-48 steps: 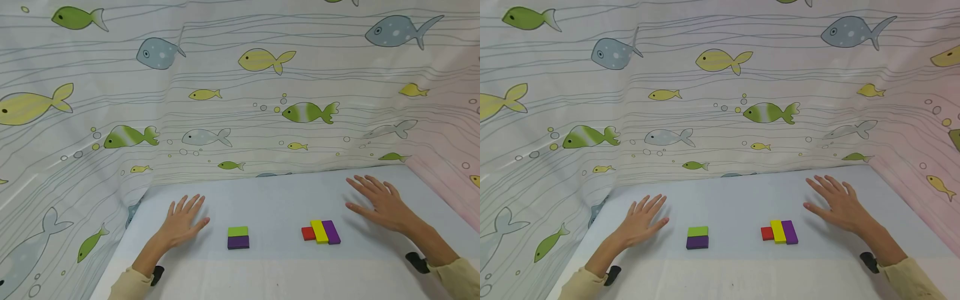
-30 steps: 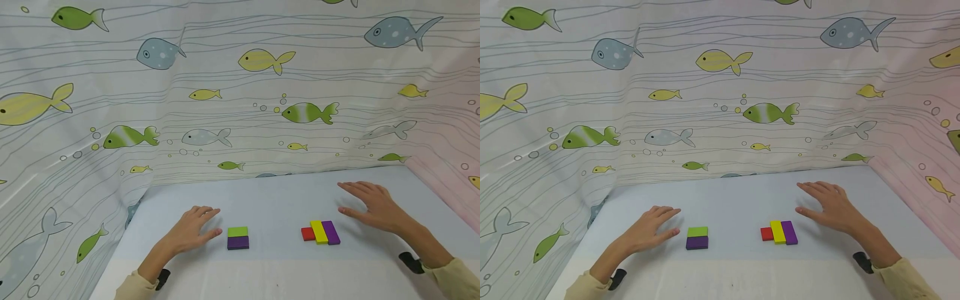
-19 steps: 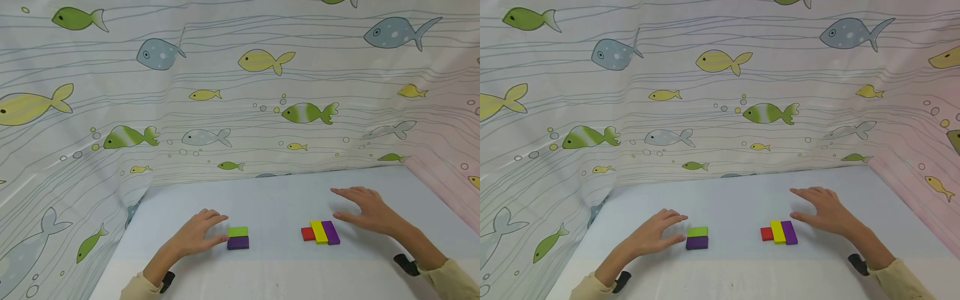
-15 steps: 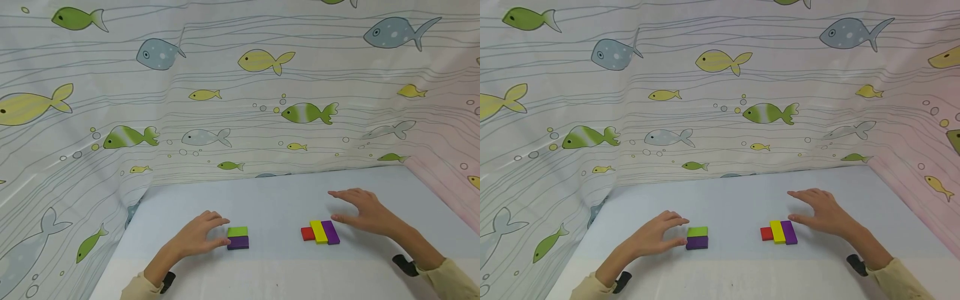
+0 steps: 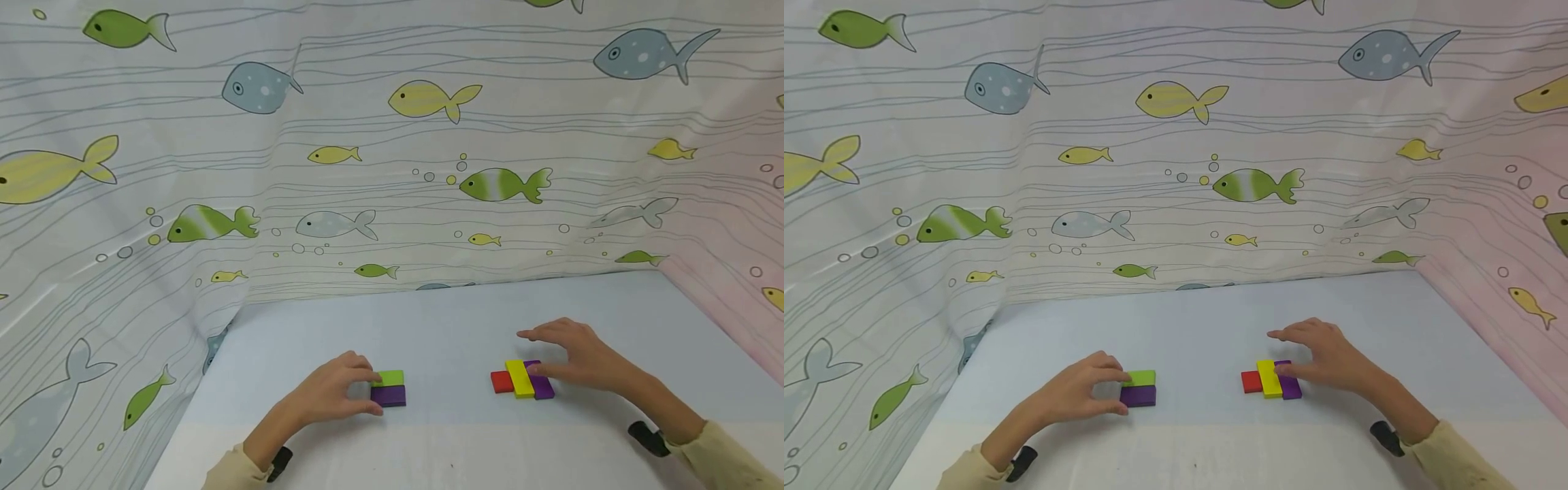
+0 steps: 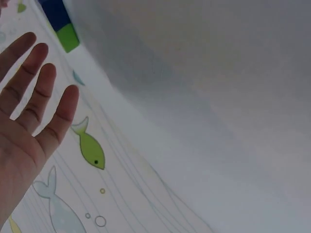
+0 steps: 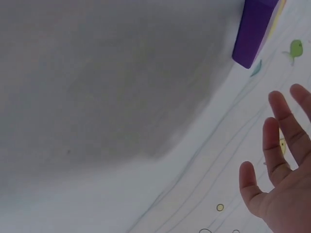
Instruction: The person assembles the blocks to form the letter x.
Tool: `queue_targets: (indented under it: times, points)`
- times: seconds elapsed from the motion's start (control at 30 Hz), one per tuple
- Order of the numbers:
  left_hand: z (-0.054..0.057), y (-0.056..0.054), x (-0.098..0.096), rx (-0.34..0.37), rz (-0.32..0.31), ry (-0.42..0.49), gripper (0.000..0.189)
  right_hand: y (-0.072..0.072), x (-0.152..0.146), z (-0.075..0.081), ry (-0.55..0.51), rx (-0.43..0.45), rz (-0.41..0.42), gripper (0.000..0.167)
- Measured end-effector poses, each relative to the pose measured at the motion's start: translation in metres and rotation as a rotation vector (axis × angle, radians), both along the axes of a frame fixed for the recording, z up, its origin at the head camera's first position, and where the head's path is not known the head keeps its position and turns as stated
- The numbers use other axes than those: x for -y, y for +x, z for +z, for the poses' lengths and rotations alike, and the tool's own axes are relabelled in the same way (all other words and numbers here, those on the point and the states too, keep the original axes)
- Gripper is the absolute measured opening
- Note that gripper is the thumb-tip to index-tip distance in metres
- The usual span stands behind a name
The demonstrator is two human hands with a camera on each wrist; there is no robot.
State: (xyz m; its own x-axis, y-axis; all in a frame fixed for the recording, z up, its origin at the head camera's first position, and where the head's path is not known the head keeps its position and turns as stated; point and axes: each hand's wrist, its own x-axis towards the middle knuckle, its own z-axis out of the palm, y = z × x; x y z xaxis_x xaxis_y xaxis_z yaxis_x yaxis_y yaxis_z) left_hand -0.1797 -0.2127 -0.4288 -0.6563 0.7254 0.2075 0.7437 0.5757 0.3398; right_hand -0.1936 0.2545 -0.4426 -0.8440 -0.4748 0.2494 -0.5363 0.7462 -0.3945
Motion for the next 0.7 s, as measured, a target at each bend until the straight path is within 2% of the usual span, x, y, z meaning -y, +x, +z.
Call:
queue_targets:
  times: [0.27,0.7]
  points:
    - [-0.003,0.0,-0.003,-0.013,-0.028,-0.005,0.042,0.002,0.012,-0.003,0.012,0.018,0.021,0.054]
    - [-0.003,-0.001,-0.005,-0.029,-0.03,-0.091,0.037,0.005,0.025,-0.001,0.042,0.002,0.09,0.045]
